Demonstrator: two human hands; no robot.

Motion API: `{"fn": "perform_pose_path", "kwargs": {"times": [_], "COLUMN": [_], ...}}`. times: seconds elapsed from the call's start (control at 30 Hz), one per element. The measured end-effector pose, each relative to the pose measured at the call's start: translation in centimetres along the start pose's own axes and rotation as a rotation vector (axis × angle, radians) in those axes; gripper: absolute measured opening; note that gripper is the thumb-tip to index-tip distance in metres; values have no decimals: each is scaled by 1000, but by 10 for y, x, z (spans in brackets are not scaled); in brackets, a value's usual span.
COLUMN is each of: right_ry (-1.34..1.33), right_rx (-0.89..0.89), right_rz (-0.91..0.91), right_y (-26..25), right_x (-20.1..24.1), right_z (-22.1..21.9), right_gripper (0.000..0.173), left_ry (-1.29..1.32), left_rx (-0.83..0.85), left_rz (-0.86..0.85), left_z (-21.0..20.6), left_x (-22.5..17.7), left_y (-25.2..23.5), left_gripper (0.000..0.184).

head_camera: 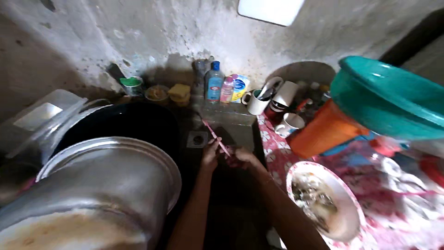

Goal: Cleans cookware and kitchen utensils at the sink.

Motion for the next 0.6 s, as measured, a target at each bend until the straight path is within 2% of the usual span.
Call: {"fn": "perform_pose_path", "kwargs": {"times": [0.07,0.1,0.13,0.2,0.3,0.37,0.43,0.47,0.53,0.6], "right_ry": [-187,-198,-139,129,450,331,10,-132,-158,107], "right_rx": [26,16,-12,-105,-257,-371,-430,-436,-397,-315], "right_rz": [-17,-31,-36,-37,59,266,478,505,360,93], "right_y": [19,29,38,60,105,138,163,173,180,174], "right_x": [-27,-37,-43,-46,-23,0,8,3,-33,-96], "right_z": [2,2,4,11,26,35,44,45,40,33], "right_gripper": [28,25,22,26,30,23,16,18,22,28], "left_ry": [-59,-120,-220,-583,-1129,-1244,-1297,-1315,-1325,-1332], "left_rx": [110,168,212,283,340,302,262,241,188,155], "left_rz": [80,118,139,131,120,110,58,24,-74,-92], "left_z": [1,3,6,13,27,34,40,42,48,52], "left_x": [11,14,16,15,10,6,8,11,20,26], "left_y": [17,27,36,52,69,81,90,93,98,101], "left_gripper": [27,29,31,34,45,44,41,40,37,36]}}
Point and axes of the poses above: each hand's wrist, its own y-axis away from the middle knuckle, its own z-axis out of the back of the hand, x = y × z, the point moved 4 cm from there along -y, towards the middle knuckle, and after that the axes turned 1 degree about z, right-handed, at the moved point
